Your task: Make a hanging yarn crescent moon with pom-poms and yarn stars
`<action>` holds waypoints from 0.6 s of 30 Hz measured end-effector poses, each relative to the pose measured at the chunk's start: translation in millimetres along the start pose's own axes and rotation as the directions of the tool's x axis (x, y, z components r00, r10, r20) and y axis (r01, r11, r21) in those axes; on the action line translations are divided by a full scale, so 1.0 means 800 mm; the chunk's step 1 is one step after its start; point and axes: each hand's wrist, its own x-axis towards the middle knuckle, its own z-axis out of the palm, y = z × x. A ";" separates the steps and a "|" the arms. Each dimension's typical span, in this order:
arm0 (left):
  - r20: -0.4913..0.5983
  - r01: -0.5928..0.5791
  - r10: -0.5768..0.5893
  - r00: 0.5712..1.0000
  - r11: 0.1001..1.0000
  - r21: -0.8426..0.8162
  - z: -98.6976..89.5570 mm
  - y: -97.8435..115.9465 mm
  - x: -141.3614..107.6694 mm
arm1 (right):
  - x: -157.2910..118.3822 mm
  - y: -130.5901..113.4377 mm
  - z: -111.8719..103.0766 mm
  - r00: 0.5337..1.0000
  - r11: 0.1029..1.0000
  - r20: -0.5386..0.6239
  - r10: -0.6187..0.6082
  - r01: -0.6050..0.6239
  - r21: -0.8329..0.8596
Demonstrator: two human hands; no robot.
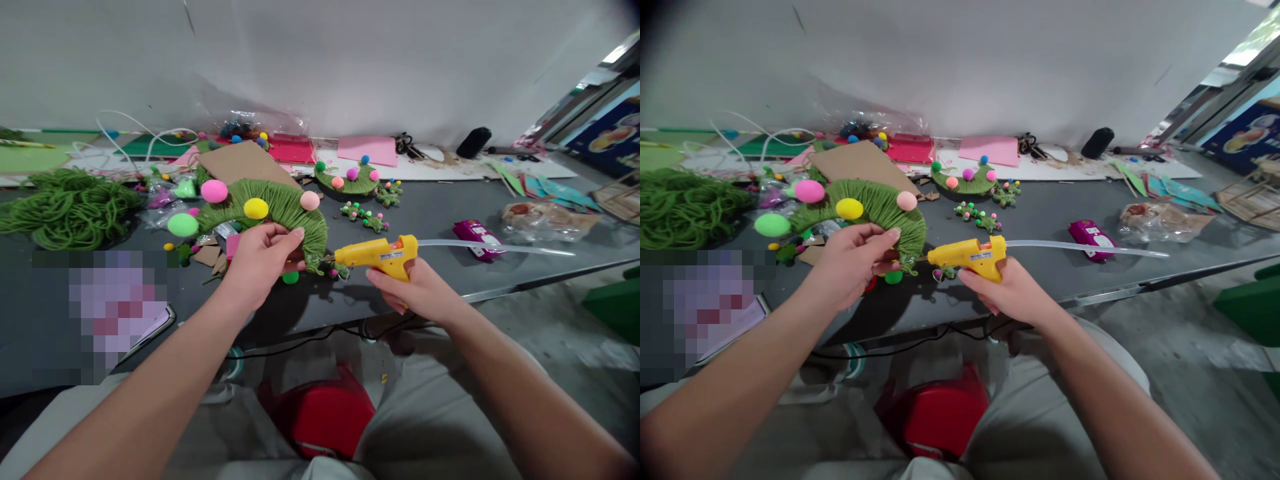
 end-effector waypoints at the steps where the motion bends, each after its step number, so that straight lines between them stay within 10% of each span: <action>1: 0.001 -0.004 0.004 1.000 1.000 -0.003 0.000 0.000 0.000 | -0.001 0.002 -0.004 1.000 0.999 -0.014 -0.007 0.006 -0.032; 8: 0.021 -0.021 0.022 1.000 0.998 -0.055 -0.002 0.001 0.000 | 0.005 0.011 -0.045 0.959 0.990 -0.266 -0.093 0.062 -0.124; 18: 0.034 -0.022 0.024 0.999 0.998 -0.058 -0.001 0.005 -0.001 | 0.052 0.087 -0.125 0.734 0.787 -0.640 -0.227 -0.250 -0.565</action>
